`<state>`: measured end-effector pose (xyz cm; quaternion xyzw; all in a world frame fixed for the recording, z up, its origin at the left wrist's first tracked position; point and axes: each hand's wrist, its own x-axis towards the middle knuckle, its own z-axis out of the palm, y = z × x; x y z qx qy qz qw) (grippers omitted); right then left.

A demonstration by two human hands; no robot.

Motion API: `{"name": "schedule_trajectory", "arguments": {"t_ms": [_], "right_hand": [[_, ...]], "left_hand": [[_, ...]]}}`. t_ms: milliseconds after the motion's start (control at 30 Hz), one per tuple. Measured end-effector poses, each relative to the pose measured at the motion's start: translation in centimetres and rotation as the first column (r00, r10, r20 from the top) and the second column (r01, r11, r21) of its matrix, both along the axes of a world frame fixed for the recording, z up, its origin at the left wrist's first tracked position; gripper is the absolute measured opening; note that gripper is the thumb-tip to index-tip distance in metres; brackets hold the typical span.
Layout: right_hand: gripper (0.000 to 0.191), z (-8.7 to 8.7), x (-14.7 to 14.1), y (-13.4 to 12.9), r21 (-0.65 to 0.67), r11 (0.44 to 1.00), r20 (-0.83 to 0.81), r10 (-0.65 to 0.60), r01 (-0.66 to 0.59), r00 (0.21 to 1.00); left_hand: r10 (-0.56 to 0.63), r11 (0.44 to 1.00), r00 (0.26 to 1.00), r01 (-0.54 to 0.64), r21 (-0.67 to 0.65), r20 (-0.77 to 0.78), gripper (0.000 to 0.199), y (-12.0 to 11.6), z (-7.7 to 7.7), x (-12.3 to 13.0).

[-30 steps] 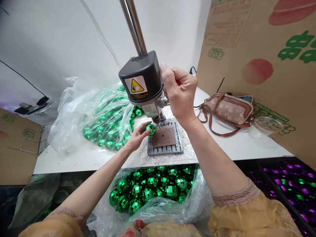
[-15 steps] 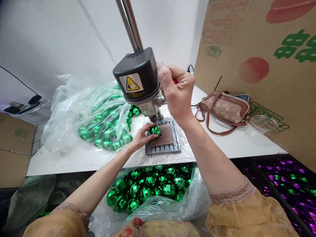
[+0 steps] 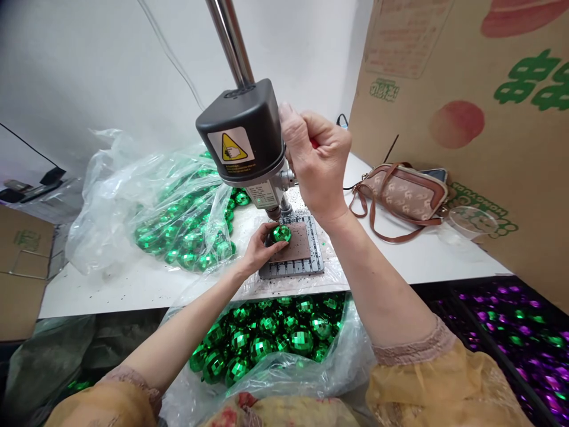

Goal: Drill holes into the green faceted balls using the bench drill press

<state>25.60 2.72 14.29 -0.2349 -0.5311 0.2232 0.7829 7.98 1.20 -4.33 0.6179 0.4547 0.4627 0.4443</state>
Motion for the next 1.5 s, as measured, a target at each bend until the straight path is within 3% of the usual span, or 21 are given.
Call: {"name": "schedule_trajectory", "arguments": {"t_ms": [233,533,700,833,1033,1233,1500], "right_hand": [[0.062,0.8,-0.1,0.6,0.004,1.0,0.004,-0.001,0.001,1.0],[0.065,2.2,0.3,3.6,-0.111,0.991,0.042,0.08,-0.075,0.996],[0.069,2.3,0.3,3.2,-0.138,0.986,0.002,0.097,-0.096,0.995],[0.071,2.5,0.2,2.8,-0.148,0.985,-0.006,0.083,-0.083,0.996],[0.071,2.4,0.3,2.9,-0.136,0.988,0.018,0.08,-0.077,0.997],[0.071,2.4,0.2,3.0,-0.104,0.991,-0.009,0.087,-0.087,0.996],[0.069,2.4,0.2,3.1,-0.101,0.993,0.02,0.067,-0.064,0.998]], "left_hand": [[0.054,0.999,0.997,-0.054,-0.008,0.06,0.062,-0.1,-0.8,0.2],[0.039,0.998,0.999,-0.038,0.049,-0.023,0.052,-0.2,0.2,0.8],[0.036,0.998,0.999,-0.034,0.05,-0.033,0.056,0.4,-0.2,0.7],[-0.02,1.0,0.996,0.021,-0.002,0.081,0.06,0.2,-0.8,1.0],[0.0,0.999,0.986,0.006,-0.032,0.168,0.065,0.3,-1.0,1.1],[-0.045,0.999,0.989,0.045,0.001,0.143,0.061,0.9,-0.5,0.4],[-0.045,0.999,0.995,0.046,-0.012,0.089,0.056,0.9,-1.2,0.4]]}}
